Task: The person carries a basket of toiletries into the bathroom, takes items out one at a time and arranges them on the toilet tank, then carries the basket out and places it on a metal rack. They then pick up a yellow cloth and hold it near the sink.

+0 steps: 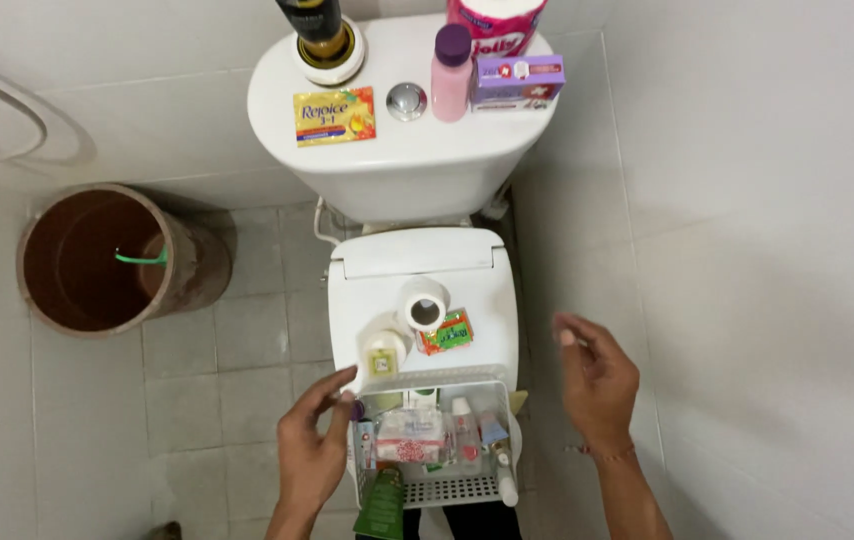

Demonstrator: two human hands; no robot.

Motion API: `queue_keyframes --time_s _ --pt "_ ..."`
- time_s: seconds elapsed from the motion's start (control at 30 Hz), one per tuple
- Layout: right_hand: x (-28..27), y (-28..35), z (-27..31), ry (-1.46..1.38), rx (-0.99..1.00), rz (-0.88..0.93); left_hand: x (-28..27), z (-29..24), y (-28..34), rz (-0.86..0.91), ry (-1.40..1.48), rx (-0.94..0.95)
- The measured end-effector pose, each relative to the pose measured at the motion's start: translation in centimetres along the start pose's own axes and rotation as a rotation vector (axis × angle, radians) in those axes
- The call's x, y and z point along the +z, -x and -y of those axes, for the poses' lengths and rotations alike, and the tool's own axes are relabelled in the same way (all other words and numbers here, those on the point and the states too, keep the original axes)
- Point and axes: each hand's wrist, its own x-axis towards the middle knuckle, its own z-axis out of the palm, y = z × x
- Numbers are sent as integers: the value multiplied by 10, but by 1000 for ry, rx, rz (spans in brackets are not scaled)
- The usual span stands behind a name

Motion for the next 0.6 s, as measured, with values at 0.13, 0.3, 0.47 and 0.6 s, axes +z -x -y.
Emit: queue_keyframes --time_s 0.13,0.3,0.47,0.6 --pt "-9 63 -65 47 150 51 -20 80 41 -39 -53 -77" --pt "7 120 -70 220 118 272 -18 102 68 81 -284 -47" --pt "43 157 -83 449 300 548 32 49 52 576 -565 160" --pt "73 187 -140 635 161 587 93 94 33 862 -928 315"
